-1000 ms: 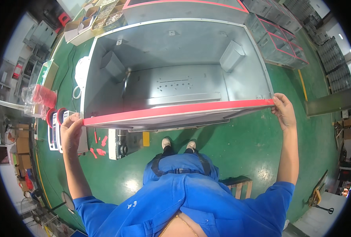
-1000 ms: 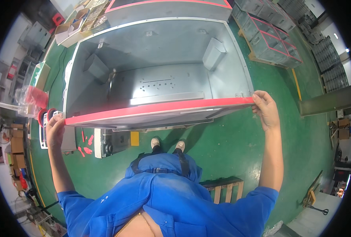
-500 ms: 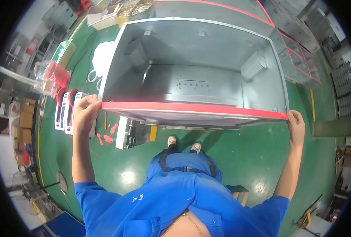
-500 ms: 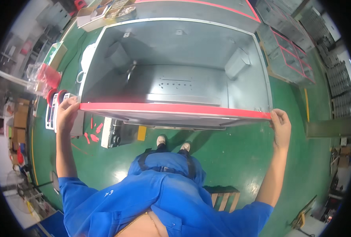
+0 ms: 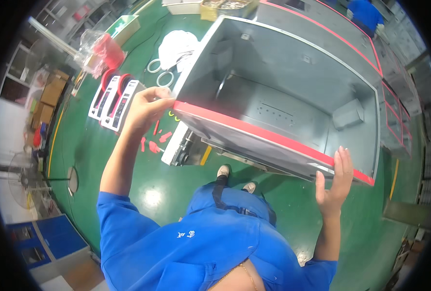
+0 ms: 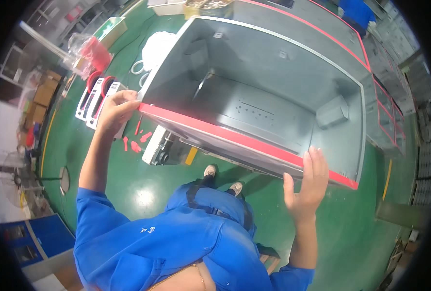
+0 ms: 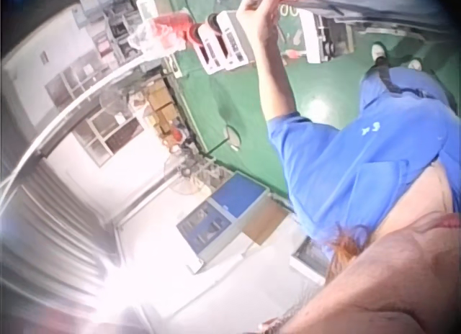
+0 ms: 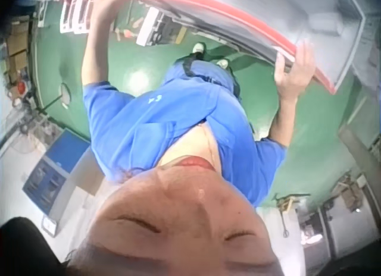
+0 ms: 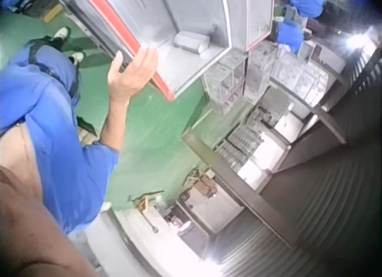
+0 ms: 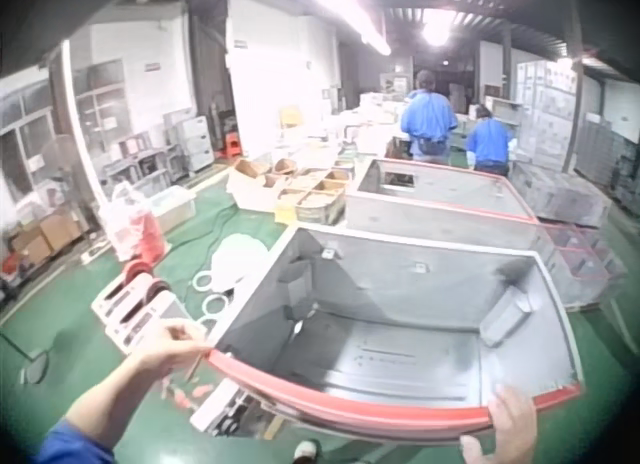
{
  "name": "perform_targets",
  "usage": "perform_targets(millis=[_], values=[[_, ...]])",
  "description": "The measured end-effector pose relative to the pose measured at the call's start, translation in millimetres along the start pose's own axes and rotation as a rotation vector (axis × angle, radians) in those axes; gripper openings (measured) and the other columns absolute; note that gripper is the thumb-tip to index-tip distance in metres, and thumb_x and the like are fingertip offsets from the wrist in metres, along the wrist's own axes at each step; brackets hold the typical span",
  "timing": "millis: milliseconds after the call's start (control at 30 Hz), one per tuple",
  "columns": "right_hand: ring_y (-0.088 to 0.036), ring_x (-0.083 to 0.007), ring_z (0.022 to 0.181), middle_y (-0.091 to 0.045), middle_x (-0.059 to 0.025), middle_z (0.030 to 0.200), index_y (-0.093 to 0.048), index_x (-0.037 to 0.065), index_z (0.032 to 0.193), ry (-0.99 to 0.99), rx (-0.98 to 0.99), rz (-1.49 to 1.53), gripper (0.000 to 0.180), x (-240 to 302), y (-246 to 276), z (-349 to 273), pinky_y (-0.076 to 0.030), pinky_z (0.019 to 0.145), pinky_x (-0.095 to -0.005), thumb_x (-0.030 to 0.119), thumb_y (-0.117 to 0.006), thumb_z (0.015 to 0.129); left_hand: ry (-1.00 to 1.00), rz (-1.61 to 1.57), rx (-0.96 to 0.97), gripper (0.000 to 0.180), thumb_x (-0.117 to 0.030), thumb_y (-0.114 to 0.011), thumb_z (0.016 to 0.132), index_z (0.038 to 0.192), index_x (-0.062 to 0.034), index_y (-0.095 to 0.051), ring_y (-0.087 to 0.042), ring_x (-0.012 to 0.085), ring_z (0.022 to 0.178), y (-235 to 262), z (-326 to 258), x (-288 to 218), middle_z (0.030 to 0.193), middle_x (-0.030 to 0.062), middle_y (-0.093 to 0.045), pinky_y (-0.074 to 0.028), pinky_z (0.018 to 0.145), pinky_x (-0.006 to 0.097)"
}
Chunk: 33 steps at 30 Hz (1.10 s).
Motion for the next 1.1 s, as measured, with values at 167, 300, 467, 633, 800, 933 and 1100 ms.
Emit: perform_targets(millis=[167, 300, 467, 633, 800, 933, 1100], values=[[-0.042, -0.0349, 0.114, -0.046, -0.0207, 0.121, -0.045, -0.005, 0.118, 0.115, 0.105, -0.149, 0.049, 16.9, -23.2, 2.9, -0.032, 0.095, -0.0464, 0.012, -0.058, 0.074, -0.007, 0.023, -0.016, 0.013, -0.006, -0.068, 0.067, 0.073, -0.0043, -0.056, -0.038, 0.0020, 0.047, 0.0, 0.2, 1.6, 0.065, -0.0023, -0.051, -0.023, 0.041, 0.018], [-0.044, -0.0345, 0.113, -0.047, -0.0208, 0.120, -0.045, -0.005, 0.117, 0.131, 0.063, -0.174, 0.049, 17.7, -25.3, 2.1, -0.032, 0.095, -0.0466, 0.010, -0.059, 0.072, 0.040, -0.018, 0.015, 0.014, -0.008, -0.068, 0.068, 0.075, -0.0036, -0.057, -0.037, 0.0023, 0.047, 0.8, 1.6, 1.1, 0.064, -0.0003, -0.054, -0.023, 0.042, 0.018], [-0.043, -0.0343, 0.114, -0.046, -0.0211, 0.121, -0.043, -0.005, 0.119, 0.138, 0.074, -0.183, 0.051, 17.3, -27.6, -0.3, -0.031, 0.096, -0.0464, 0.007, -0.058, 0.072, 0.083, -0.044, 0.043, 0.011, -0.007, -0.067, 0.070, 0.072, -0.0050, -0.057, -0.038, 0.0010, 0.052, -1.8, -2.4, -3.9, 0.069, -0.0031, -0.051, -0.024, 0.044, 0.016], [-0.042, -0.0348, 0.115, -0.045, -0.0216, 0.122, -0.041, -0.004, 0.121, 0.133, 0.081, -0.182, 0.052, 19.0, -27.3, -0.3, -0.030, 0.097, -0.0468, 0.006, -0.057, 0.072, 0.069, 0.022, 0.014, 0.011, -0.008, -0.067, 0.070, 0.072, -0.0045, -0.058, -0.040, 0.0014, 0.051, -1.1, -1.7, -3.3, 0.068, -0.0016, -0.054, -0.025, 0.043, 0.016], [-0.042, -0.0350, 0.115, -0.044, -0.0216, 0.122, -0.041, -0.004, 0.121, 0.132, 0.085, -0.178, 0.052, 18.5, -28.0, -0.7, -0.029, 0.097, -0.0470, 0.006, -0.057, 0.072, 0.056, 0.092, -0.035, 0.011, -0.010, -0.068, 0.069, 0.073, -0.0050, -0.058, -0.042, 0.0015, 0.049, -0.7, -3.0, -2.4, 0.063, -0.0012, -0.054, -0.025, 0.043, 0.016], [-0.042, -0.0350, 0.115, -0.044, -0.0215, 0.122, -0.040, -0.003, 0.122, 0.121, 0.088, -0.178, 0.053, 19.2, -27.5, -1.0, -0.029, 0.098, -0.0470, 0.006, -0.057, 0.072, 0.062, 0.179, -0.059, 0.012, -0.011, -0.068, 0.069, 0.072, -0.0057, -0.058, -0.040, 0.0012, 0.046, -4.3, -4.1, -8.5, 0.059, -0.0029, -0.052, -0.023, 0.041, 0.017], [-0.041, -0.0355, 0.116, -0.044, -0.0217, 0.123, -0.039, -0.003, 0.122, 0.112, 0.098, -0.194, 0.055, 25.3, -26.0, 3.0, -0.028, 0.098, -0.0480, 0.009, -0.058, 0.072, 0.057, 0.188, -0.044, 0.013, -0.012, -0.068, 0.068, 0.072, -0.0059, -0.058, -0.036, 0.0004, 0.043, -4.3, -4.7, -10.1, 0.056, -0.0041, -0.050, -0.021, 0.039, 0.017]])
Point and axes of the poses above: each hand's wrist, its own z-axis towards the middle knuckle, its own y-axis out of the back of the hand, x = y × z, the point moved 3 cm from there along z, towards the middle knuckle
